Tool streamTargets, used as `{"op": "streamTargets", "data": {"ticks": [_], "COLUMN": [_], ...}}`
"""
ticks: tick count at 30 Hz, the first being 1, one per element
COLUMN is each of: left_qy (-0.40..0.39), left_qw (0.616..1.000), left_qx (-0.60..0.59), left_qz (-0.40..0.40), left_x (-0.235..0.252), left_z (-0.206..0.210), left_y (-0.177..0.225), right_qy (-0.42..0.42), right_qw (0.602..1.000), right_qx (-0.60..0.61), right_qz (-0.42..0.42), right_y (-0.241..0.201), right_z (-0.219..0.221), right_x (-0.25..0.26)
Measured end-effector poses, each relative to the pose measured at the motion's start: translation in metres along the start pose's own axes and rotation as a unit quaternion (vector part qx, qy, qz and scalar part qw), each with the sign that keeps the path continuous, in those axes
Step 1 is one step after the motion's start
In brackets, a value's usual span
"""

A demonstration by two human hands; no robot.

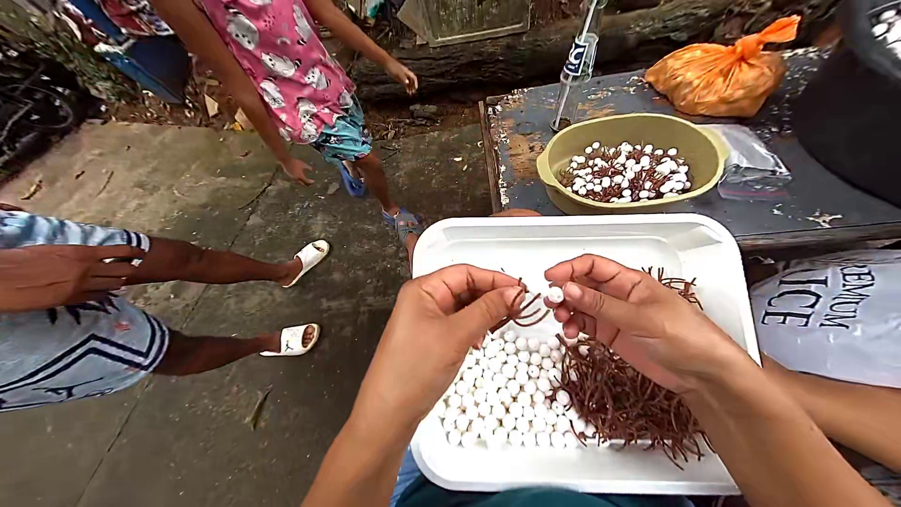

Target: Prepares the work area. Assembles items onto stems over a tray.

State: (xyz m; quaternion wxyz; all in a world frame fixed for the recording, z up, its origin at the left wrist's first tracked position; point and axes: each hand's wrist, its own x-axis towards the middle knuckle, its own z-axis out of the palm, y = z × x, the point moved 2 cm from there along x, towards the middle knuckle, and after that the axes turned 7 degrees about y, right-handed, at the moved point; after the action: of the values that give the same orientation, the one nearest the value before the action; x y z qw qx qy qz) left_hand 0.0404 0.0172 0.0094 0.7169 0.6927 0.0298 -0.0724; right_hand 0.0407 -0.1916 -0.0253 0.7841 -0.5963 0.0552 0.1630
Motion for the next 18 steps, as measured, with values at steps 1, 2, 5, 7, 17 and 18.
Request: {"op": "streamTargets", "data": {"ticks": [1, 2, 5, 7, 17, 18], "left_qy": [-0.01, -0.019, -0.036, -0.039, -0.072, -0.074], "left_qw": [1.0, 1.0, 0.999, 0.999, 0.995, 0.995], "left_qx": [0.003, 0.007, 0.013, 0.013, 0.004, 0.004], "left_qz": [-0.007, -0.012, -0.025, -0.032, -0.068, -0.071], "left_x": [-0.003, -0.005, -0.009, -0.011, -0.014, -0.014], "left_z": [0.003, 0.005, 0.009, 0.011, 0.015, 0.015], "left_y": [-0.004, -0.006, -0.011, -0.011, -0.01, -0.011], "right_qy": [0.006, 0.016, 0.041, 0.039, -0.006, -0.013], "right_qw": [1.0, 1.0, 0.999, 0.998, 0.996, 0.996], "right_qx": [0.009, 0.015, 0.027, 0.047, 0.094, 0.09], "right_qz": [-0.001, -0.002, -0.016, -0.032, -0.006, -0.005], "right_y": [0.0, -0.001, -0.003, -0.004, -0.001, -0.001], "right_z": [0.001, 0.002, 0.004, 0.004, 0.005, 0.004], "right_x": [-0.002, -0.004, -0.009, -0.012, -0.016, -0.016]}}
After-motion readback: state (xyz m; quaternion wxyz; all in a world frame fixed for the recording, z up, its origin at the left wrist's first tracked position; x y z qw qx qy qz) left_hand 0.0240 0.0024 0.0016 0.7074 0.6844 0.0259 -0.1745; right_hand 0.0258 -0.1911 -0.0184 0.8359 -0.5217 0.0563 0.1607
